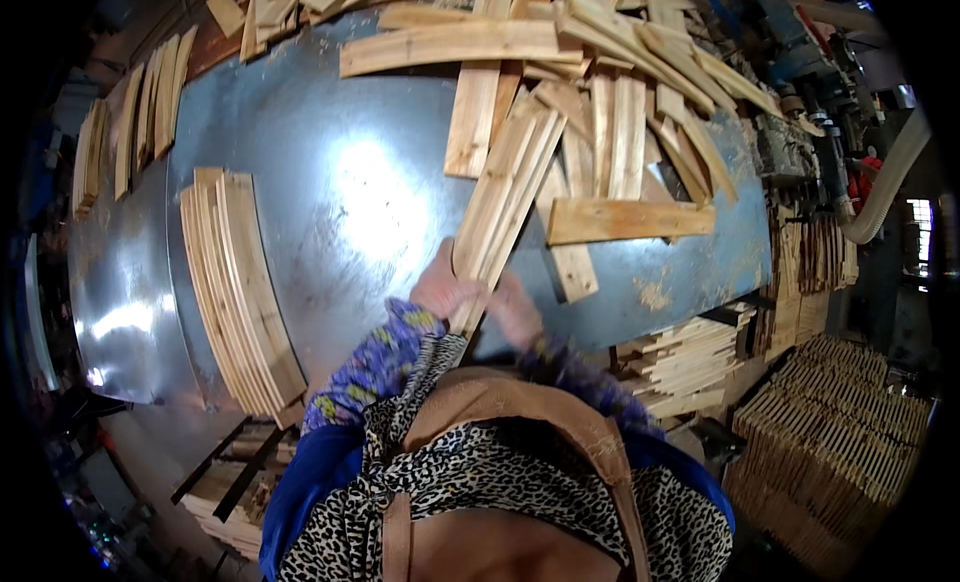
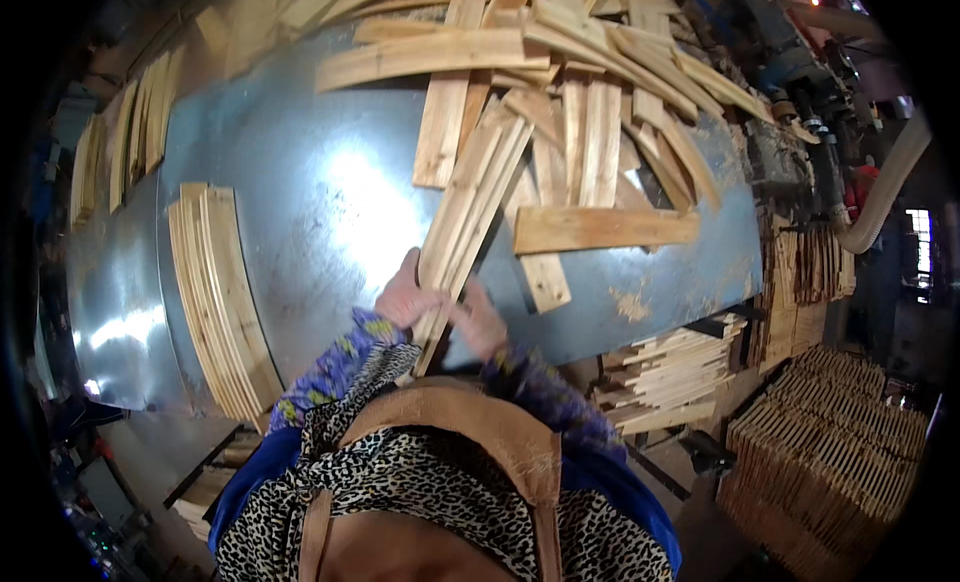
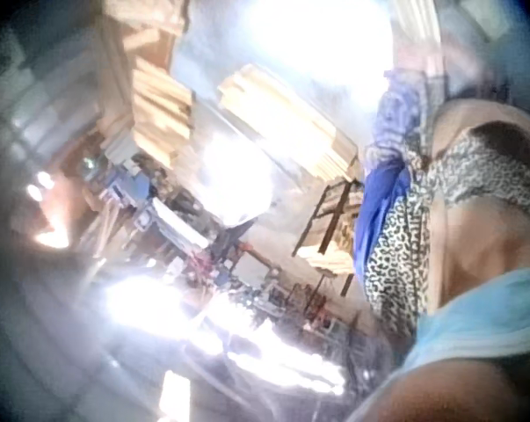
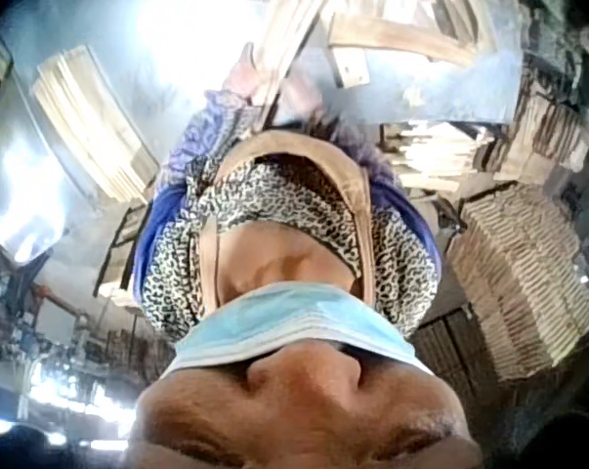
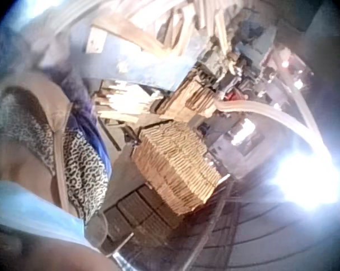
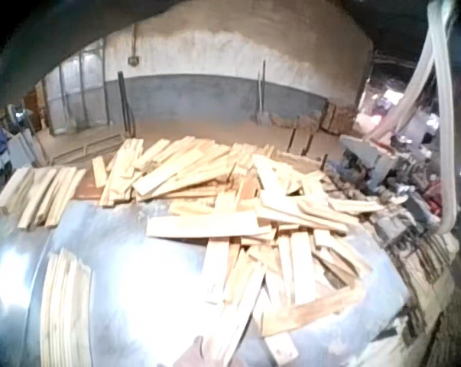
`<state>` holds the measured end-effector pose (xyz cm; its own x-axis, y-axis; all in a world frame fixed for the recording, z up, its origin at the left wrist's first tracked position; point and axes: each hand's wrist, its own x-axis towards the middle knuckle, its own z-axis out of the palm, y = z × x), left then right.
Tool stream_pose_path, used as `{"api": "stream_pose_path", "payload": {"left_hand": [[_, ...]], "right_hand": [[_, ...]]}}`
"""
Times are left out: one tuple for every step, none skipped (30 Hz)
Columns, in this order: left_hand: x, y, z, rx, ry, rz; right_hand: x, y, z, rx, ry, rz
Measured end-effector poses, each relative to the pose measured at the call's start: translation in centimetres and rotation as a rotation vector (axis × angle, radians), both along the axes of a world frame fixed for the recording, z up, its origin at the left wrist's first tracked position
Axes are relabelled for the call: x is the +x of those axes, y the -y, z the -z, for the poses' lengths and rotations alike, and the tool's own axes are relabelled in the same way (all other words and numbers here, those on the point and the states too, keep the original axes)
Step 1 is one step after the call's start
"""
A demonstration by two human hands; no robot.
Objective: The person sorts wooden planks on a metal table, picking them up one by one and stacking them into neat piles. The person occasionally moves stacks to different locations on the table to organize the workspace.
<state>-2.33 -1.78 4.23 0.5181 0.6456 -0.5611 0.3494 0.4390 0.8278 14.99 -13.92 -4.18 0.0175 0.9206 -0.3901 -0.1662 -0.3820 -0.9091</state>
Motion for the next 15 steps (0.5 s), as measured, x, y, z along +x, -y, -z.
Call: {"api": "stream_pose_path", "payload": {"left_hand": [[-1.3,-0.4,2.4,-0.099,0.120,-0.066],[-2.1,-0.6,4.5,-0.194,0.249,-0.113],[-2.5,-0.4,2.7,-0.356,0.429,-0.279],[-4.3,-0.4,6.3,-0.328,0.500,-0.305],[-5.3,-0.9,3.5,-0.169,0.223,-0.215],[-7.0,-1.3,-0.3,-0.003,-0.053,-0.135],[-8.9,-0.5,-1.2,0.069,-0.223,-0.187],[-11.2,0.7,-1.7,0.133,-0.401,-0.245],[-13.6,1.2,-2.2,0.380,-0.672,-0.211],[-16.1,2.4,-3.1,0.435,-0.808,-0.240],[-18.8,2.1,-3.9,0.369,-0.829,-0.211],[-20.3,1.6,-6.4,0.118,-0.958,-0.225],[-21.9,1.1,-7.4,-0.041,-1.154,-0.154],[-25.6,2.3,-4.3,0.203,-1.354,-0.013],[-28.1,4.1,-2.4,0.435,-1.402,-0.066]], "right_hand": [[0.2,-2.2,-2.5,0.027,0.127,-0.033],[0.0,-3.4,0.3,0.039,-0.034,0.074],[-0.1,-5.0,-0.5,0.000,-0.115,0.029],[-0.6,-6.0,0.2,-0.044,-0.169,-0.001],[-0.5,-6.7,0.3,-0.103,-0.141,0.002],[-2.1,-7.6,-2.8,-0.171,-0.161,0.051],[-2.6,-7.3,-2.7,-0.163,-0.156,0.034],[-2.8,-6.8,-2.6,-0.162,-0.154,0.007],[-3.5,-6.4,-2.7,-0.219,-0.118,0.032],[-4.3,-6.1,-2.7,-0.276,-0.079,0.054],[-4.8,-6.0,-2.8,-0.322,-0.042,0.094],[-4.4,-6.1,-2.0,-0.294,-0.122,0.192],[-3.6,-6.9,-0.3,-0.271,-0.201,0.260],[-3.4,-8.3,0.7,-0.245,-0.283,0.326],[-3.8,-10.5,-0.5,-0.220,-0.281,0.316]]}}
